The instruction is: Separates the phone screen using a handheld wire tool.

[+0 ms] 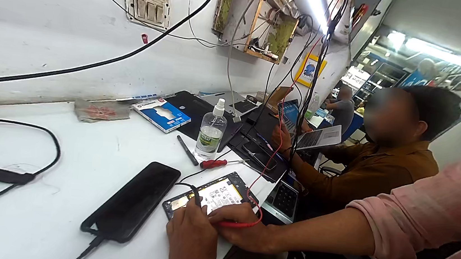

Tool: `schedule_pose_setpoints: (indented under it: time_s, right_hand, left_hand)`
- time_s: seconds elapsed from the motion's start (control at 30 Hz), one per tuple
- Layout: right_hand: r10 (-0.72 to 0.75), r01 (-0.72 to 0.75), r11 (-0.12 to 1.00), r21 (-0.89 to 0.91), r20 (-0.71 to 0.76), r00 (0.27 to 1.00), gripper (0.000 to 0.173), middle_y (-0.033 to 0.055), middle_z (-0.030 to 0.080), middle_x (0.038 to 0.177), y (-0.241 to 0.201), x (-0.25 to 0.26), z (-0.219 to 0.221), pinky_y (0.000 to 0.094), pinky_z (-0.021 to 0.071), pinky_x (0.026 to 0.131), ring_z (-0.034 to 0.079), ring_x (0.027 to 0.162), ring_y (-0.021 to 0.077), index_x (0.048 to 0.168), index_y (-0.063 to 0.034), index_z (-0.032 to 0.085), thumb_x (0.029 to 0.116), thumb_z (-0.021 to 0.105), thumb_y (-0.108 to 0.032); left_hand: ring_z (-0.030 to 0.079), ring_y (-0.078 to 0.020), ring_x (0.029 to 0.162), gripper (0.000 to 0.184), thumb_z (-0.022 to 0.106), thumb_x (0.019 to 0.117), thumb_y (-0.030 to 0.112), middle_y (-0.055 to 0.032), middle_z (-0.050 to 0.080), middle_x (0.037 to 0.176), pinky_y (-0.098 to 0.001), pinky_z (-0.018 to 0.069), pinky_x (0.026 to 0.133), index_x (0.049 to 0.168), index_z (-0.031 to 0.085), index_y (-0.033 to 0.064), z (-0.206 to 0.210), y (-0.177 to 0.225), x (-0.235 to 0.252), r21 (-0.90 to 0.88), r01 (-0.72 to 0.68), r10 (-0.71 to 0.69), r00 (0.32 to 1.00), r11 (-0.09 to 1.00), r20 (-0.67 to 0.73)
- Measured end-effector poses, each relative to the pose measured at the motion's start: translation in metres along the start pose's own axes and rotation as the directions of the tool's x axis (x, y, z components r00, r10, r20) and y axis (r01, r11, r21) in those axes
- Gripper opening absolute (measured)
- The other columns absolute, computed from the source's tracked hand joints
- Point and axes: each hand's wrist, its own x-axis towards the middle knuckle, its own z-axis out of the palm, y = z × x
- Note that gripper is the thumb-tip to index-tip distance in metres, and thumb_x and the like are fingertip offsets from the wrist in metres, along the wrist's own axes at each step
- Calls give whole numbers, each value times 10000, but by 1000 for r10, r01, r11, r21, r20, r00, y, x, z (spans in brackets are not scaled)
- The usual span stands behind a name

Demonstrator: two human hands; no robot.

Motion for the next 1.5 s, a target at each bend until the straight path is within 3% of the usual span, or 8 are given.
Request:
schedule_pose_setpoints:
  time_s: [0.27, 0.47, 0.53, 0.6, 0.63, 0.87, 1.1, 1.5]
  right_hand:
    - [27, -27, 999, -18, 19, 999, 111, 140, 758, 1013, -6, 0, -3, 254, 584, 881, 725, 954, 121, 1005, 58, 741, 943, 658, 18]
    - [20, -19, 999, -49, 26, 999, 97, 98, 757, 993, -13, 3, -7, 232, 602, 818, 720, 896, 88, 968, 38, 743, 882, 702, 60]
    - [57, -63, 996, -66, -89, 994, 91, 82, 756, 924, -24, 6, 7, 220, 596, 778, 712, 838, 76, 909, 36, 747, 864, 687, 86]
    - [122, -159, 983, -93, -312, 942, 113, 32, 737, 798, -30, 10, 35, 213, 586, 690, 688, 736, 53, 801, -1, 749, 828, 696, 94]
    - [127, -169, 981, -95, -347, 929, 120, 27, 735, 791, -30, 11, 39, 213, 587, 687, 687, 733, 53, 788, -6, 749, 822, 698, 98]
    - [102, -141, 985, -98, -323, 941, 111, 47, 742, 816, -43, 14, 32, 218, 596, 730, 706, 782, 70, 790, 5, 745, 808, 698, 103]
    - [110, -156, 982, -110, -342, 933, 103, 55, 730, 793, -50, 16, 32, 191, 571, 672, 677, 720, 61, 789, 14, 740, 794, 696, 106]
    - [106, -146, 984, -101, -327, 939, 94, 57, 736, 806, -47, 15, 29, 194, 576, 691, 683, 735, 60, 798, 20, 741, 800, 696, 102]
  left_hand:
    - [680, -436, 920, 274, 538, 1000, 65, -254, 690, 952, -570, 518, 822, 1192, 652, -94, 0, 0, -1, 36, -29, 29, 1000, 999, 0]
    - [668, -418, 957, 262, 522, 1036, 92, -243, 687, 995, -559, 501, 851, 1201, 642, -72, -4, 2, 0, 56, -16, 12, 997, 998, 73]
    - [665, -413, 951, 254, 515, 1039, 92, -239, 686, 998, -551, 500, 850, 1185, 645, -69, -5, 4, 1, 50, -10, 7, 998, 999, 69]
    - [660, -401, 946, 247, 510, 1045, 99, -230, 680, 994, -540, 492, 852, 1175, 645, -62, -5, 4, 1, 56, -6, 3, 998, 998, 67]
    - [658, -396, 948, 246, 510, 1045, 99, -226, 680, 994, -535, 491, 853, 1178, 642, -60, -6, 5, 1, 62, -6, 2, 998, 998, 70]
    - [662, -388, 986, 246, 506, 1048, 106, -216, 689, 1047, -528, 494, 863, 1189, 637, -47, -9, 6, 2, 83, -13, 5, 995, 996, 97]
    - [658, -384, 977, 241, 511, 1045, 106, -212, 690, 1034, -525, 484, 848, 1187, 636, -44, -10, 7, 2, 86, -21, 13, 996, 996, 93]
    - [656, -393, 958, 247, 489, 1057, 109, -215, 686, 1011, -534, 479, 841, 1173, 634, -54, -6, 7, 2, 91, -33, 26, 997, 995, 76]
